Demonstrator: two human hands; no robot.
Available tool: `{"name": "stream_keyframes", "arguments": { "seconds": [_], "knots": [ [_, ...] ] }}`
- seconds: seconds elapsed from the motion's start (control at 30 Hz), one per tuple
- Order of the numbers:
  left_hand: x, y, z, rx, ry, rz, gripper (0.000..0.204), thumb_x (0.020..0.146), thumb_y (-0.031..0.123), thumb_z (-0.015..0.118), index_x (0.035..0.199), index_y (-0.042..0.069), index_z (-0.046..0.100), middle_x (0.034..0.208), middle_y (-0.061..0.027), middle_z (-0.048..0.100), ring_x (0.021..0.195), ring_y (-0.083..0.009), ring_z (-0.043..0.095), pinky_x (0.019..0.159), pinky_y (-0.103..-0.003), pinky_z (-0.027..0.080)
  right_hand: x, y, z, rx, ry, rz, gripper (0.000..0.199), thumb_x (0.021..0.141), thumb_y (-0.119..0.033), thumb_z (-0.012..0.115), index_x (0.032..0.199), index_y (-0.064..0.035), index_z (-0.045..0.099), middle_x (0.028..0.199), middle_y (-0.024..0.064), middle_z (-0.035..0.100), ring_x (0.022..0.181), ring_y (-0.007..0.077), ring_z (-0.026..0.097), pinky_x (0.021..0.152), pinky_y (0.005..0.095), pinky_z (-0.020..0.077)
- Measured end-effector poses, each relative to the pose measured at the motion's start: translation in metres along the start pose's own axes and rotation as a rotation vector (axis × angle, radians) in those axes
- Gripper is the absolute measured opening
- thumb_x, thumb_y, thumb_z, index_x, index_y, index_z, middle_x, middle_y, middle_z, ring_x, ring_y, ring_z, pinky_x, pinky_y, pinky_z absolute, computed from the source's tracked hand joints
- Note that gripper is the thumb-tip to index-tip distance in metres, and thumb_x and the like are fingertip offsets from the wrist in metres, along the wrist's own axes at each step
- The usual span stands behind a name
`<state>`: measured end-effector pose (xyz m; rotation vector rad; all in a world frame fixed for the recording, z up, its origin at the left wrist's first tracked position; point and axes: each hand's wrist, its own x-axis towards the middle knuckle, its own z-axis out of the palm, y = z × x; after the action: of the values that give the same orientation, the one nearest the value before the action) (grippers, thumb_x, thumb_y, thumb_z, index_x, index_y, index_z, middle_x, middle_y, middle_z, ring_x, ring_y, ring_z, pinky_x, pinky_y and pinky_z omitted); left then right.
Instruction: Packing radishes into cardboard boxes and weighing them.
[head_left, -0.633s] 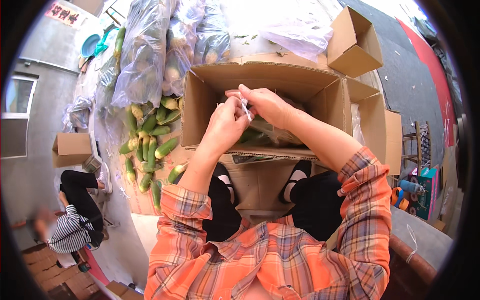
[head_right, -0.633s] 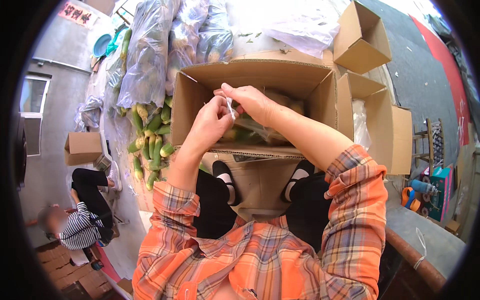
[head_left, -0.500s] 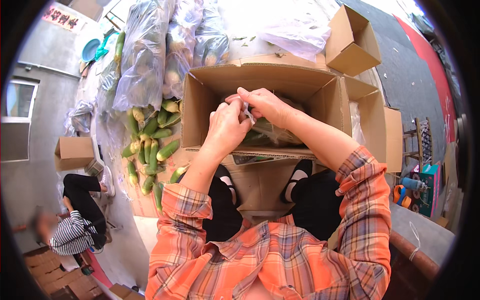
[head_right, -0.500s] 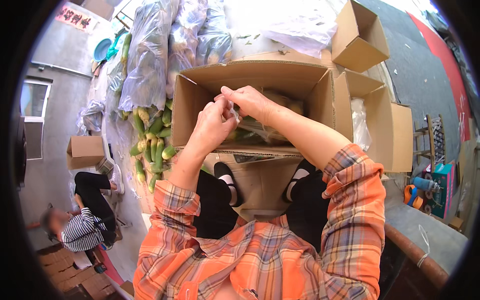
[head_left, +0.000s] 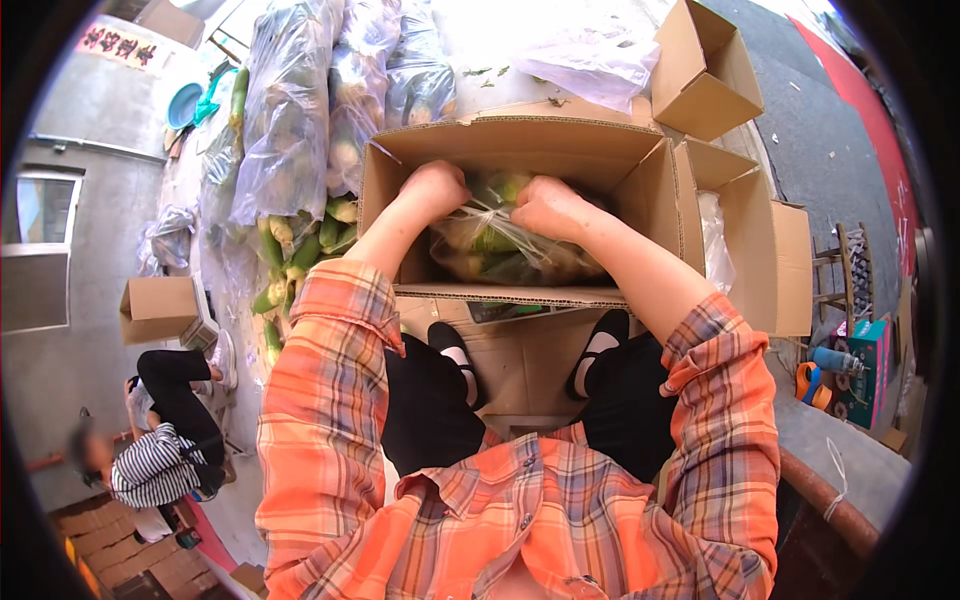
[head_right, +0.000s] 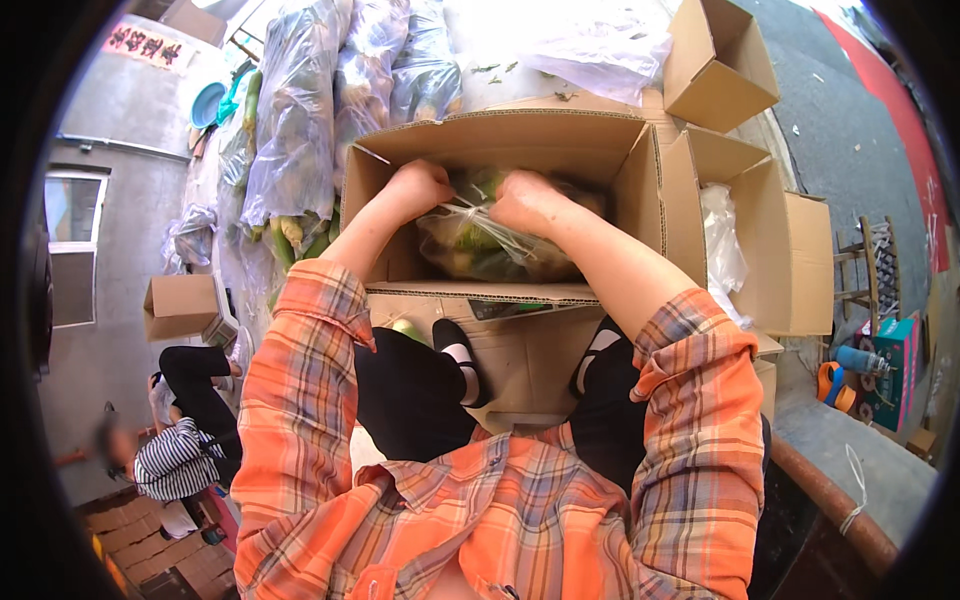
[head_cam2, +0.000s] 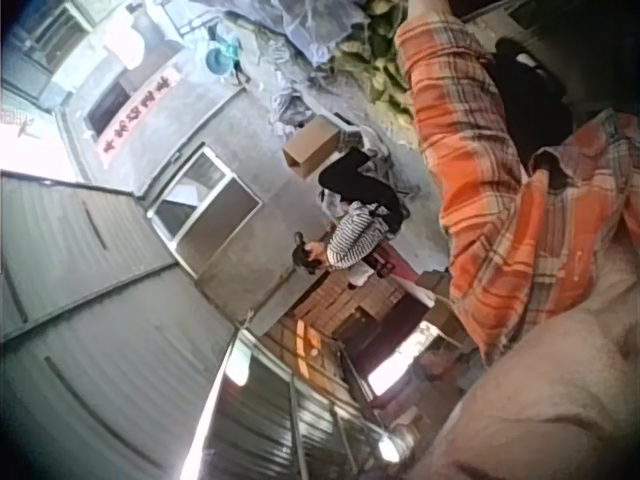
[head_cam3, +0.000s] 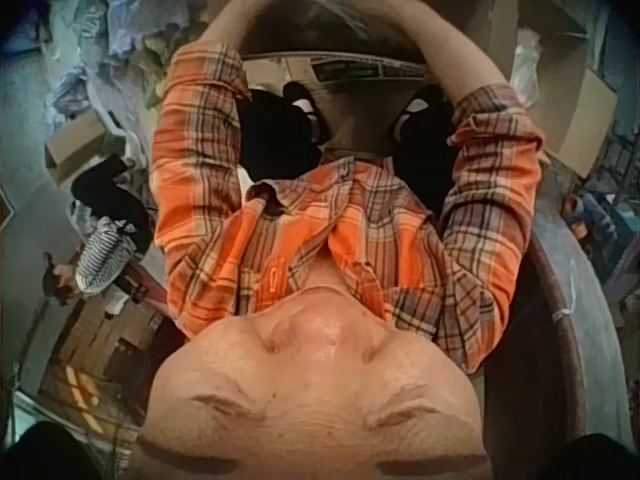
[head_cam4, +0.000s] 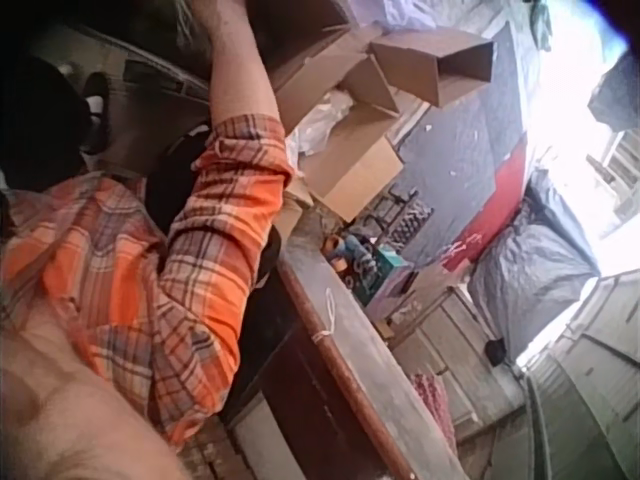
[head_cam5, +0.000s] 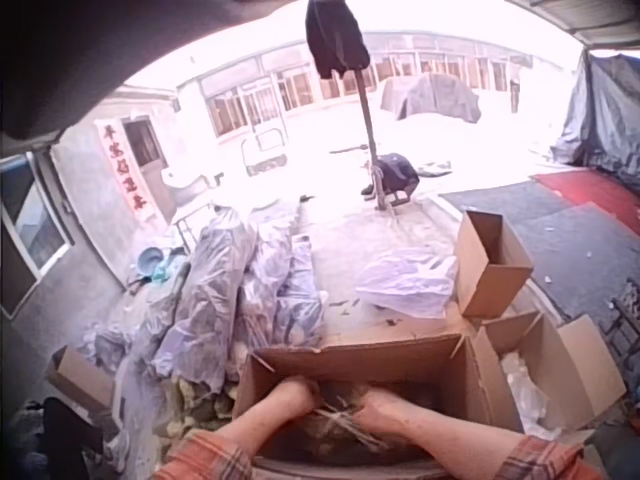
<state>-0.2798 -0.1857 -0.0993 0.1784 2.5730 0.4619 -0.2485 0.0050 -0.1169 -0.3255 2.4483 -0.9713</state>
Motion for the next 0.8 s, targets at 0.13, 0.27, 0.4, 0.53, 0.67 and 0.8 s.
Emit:
{"name": "stream_keyframes", "arguments": {
  "seconds": [0.13, 0.27, 0.4, 0.53, 0.67, 0.8],
  "knots": [
    [0.007, 0.006, 0.026, 0.278, 0.036, -0.09, 0.024, 0.08, 0.015, 0.053, 0.099, 0.01, 0.065, 0.105, -0.0165, 0.061, 0.099, -0.0322, 0.059, 0.084, -0.041, 0.048, -0.002, -0.006, 0.015, -0.249, -0.057, 0.132, 0.023, 0.065, -0.017, 0.053, 0.077, -0.0013, 0.066, 0.083, 0.0214, 0.063, 0.081, 0.0338, 0.061, 0.075, 0.0407, 0.0469],
    [0.006, 0.0, 0.031, 0.232, 0.066, -0.127, 0.024, 0.079, 0.016, 0.054, 0.099, 0.008, 0.065, 0.105, -0.0167, 0.061, 0.099, -0.0322, 0.059, 0.084, -0.041, 0.048, 0.002, -0.01, 0.019, -0.273, 0.011, 0.203, 0.02, 0.068, -0.015, 0.055, 0.075, 0.0002, 0.065, 0.081, 0.0174, 0.064, 0.076, 0.0309, 0.061, 0.069, 0.0383, 0.0473],
    [0.002, 0.011, 0.023, 0.202, 0.108, -0.184, 0.027, 0.079, 0.017, 0.053, 0.099, 0.004, 0.065, 0.103, -0.0208, 0.061, 0.099, -0.0335, 0.058, 0.085, -0.04, 0.048, 0.002, 0.006, 0.004, 0.429, -0.047, 0.246, 0.015, 0.073, -0.018, 0.06, 0.07, -0.0042, 0.063, 0.076, 0.0075, 0.063, 0.068, 0.0187, 0.058, 0.055, 0.0315, 0.0416],
    [0.012, -0.005, 0.018, 0.015, 0.262, -0.167, 0.023, 0.08, 0.019, 0.051, 0.09, 0.002, 0.064, 0.089, -0.0171, 0.065, 0.081, -0.0286, 0.064, 0.067, -0.038, 0.05, -0.001, -0.001, 0.002, 1.093, -0.088, 0.266, 0.015, 0.084, -0.027, 0.057, 0.09, -0.0131, 0.061, 0.088, -0.0033, 0.06, 0.08, 0.0052, 0.053, 0.055, 0.0211, 0.0307],
    [-0.014, 0.005, -0.001, -1.038, -0.016, -0.358, 0.015, 0.084, 0.02, 0.051, 0.075, 0.009, 0.054, 0.063, -0.0014, 0.052, 0.051, -0.009, 0.04, 0.04, -0.026, 0.025, -0.002, -0.013, -0.006, 1.126, -0.145, 0.246, 0.033, 0.087, -0.042, 0.053, 0.102, -0.0129, 0.058, 0.091, -0.0054, 0.058, 0.093, 0.0078, 0.055, 0.062, 0.0218, 0.0328],
    [-0.024, 0.002, -0.006, -1.428, -0.243, -0.221, 0.011, 0.088, 0.015, 0.054, 0.083, 0.006, 0.056, 0.07, -0.0004, 0.055, 0.052, -0.0061, 0.043, 0.037, -0.018, 0.02, -0.009, -0.026, -0.005, 1.016, -0.195, 0.254, 0.043, 0.088, -0.051, 0.049, 0.108, -0.0133, 0.055, 0.102, -0.0036, 0.058, 0.099, 0.011, 0.054, 0.071, 0.0251, 0.0361]
  ]
}}
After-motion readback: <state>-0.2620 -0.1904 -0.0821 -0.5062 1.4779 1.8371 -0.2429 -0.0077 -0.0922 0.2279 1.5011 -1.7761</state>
